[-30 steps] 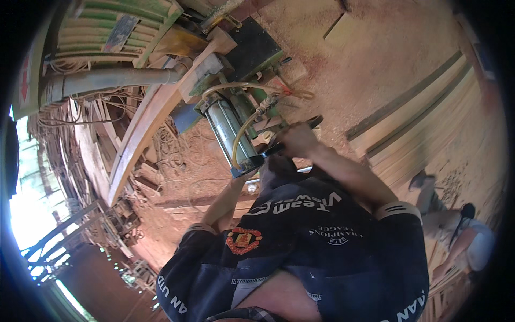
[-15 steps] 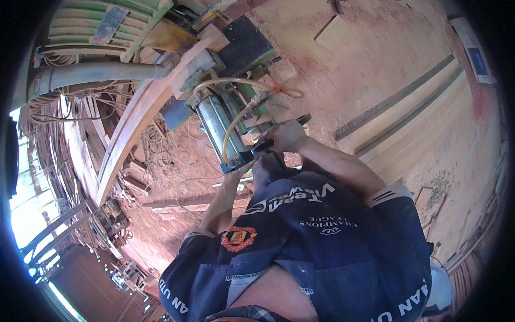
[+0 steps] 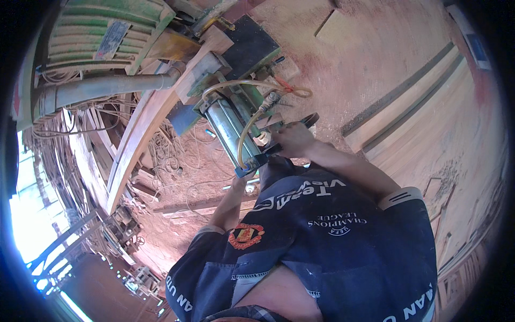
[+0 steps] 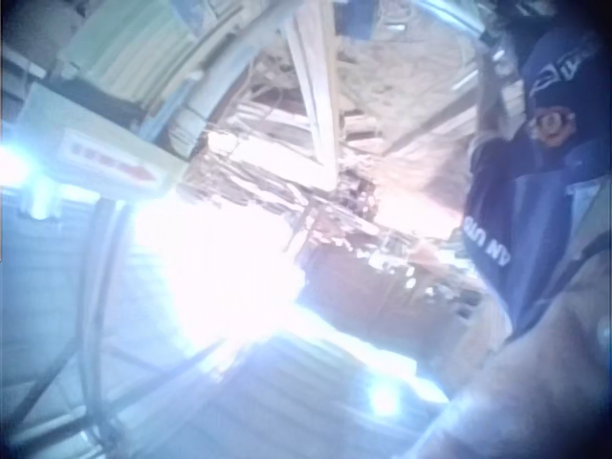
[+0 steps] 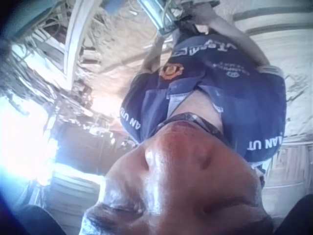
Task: The person operates a woodworking machine, likely a jointer or planer, to process a long wooden plank. They measure the setup with a tape measure, adjust the machine using a handwheel, and feed the plank through the machine multiple times. The person also uses a spray bottle to apply liquid to the plank during the process.
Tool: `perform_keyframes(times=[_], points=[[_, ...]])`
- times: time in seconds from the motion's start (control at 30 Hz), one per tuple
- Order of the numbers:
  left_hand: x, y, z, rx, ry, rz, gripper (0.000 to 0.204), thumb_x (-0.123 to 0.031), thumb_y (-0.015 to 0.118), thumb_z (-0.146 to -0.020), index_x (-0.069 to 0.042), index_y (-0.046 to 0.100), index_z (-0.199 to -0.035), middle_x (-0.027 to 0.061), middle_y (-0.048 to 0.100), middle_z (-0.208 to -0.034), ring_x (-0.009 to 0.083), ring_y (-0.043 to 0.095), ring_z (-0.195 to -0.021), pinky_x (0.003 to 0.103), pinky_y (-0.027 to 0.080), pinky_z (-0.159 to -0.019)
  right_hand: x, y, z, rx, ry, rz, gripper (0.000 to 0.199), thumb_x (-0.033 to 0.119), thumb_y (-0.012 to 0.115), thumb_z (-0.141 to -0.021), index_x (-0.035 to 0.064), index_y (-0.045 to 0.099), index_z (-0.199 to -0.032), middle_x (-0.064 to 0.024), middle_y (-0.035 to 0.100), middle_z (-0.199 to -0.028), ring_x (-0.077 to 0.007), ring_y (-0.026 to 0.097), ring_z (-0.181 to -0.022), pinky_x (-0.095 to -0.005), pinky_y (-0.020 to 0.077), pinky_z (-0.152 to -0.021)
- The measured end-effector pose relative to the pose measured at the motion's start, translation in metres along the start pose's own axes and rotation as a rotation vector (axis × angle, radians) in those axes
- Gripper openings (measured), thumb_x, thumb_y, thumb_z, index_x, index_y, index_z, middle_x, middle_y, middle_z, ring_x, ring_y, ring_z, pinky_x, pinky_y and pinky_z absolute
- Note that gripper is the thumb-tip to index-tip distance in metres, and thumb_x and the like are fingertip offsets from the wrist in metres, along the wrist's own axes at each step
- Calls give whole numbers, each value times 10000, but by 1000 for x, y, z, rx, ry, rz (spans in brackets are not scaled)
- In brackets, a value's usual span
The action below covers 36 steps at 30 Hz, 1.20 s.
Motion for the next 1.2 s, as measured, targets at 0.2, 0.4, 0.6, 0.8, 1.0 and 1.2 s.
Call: perform_keyframes(times=[0.2,0.4,0.6,0.8,1.0,1.2], points=[[1,6,-9,-7,-2,-4,567,-359,788,-884,-79,654,-1358,172,717,-1190,280,706,-1062,387,563,-910,3,2,-5,164,84,-31,470,487,764,-825,65,732,-1031,-169,781,-896,-340,777,-844,-463,590,-787],[0,12,-2,-4,-37,-27,562,-346,790,-878,-78,655,-1354,176,711,-1203,286,701,-1075,391,562,-914,4,-15,0,195,26,-79,473,526,726,-878,68,751,-995,-165,778,-901,-333,777,-881,-470,597,-776],[1,16,4,-9,-65,-52,558,-333,792,-873,-77,656,-1350,180,705,-1216,293,697,-1088,395,561,-919,-2,-2,0,152,17,-118,480,555,701,-896,84,755,-972,-154,778,-913,-340,772,-892,-477,594,-790],[10,17,8,-7,-61,-47,554,-319,794,-867,-76,657,-1346,184,699,-1229,299,693,-1101,399,560,-924,-41,13,9,-67,-17,-155,563,684,746,-792,129,740,-883,-112,742,-780,-342,745,-733,-479,580,-665],[12,16,10,-21,-52,-26,551,-306,797,-861,-75,658,-1342,188,693,-1242,306,688,-1114,403,559,-928,-57,4,14,-306,-48,-181,558,683,831,-665,171,609,-685,-46,633,-629,-303,684,-609,-479,487,-567],[8,5,7,-34,-40,-23,547,-293,799,-856,-74,659,-1337,192,688,-1255,312,684,-1127,407,557,-933,-58,7,15,-183,13,-148,559,719,797,-711,172,722,-800,-75,730,-745,-322,730,-669,-492,553,-615]])
Point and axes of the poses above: each hand's wrist, its own z-axis away from the middle knuckle, its own y-axis out of the palm, x = y × z, the point moved 7 cm from there along -z, towards the middle knuckle
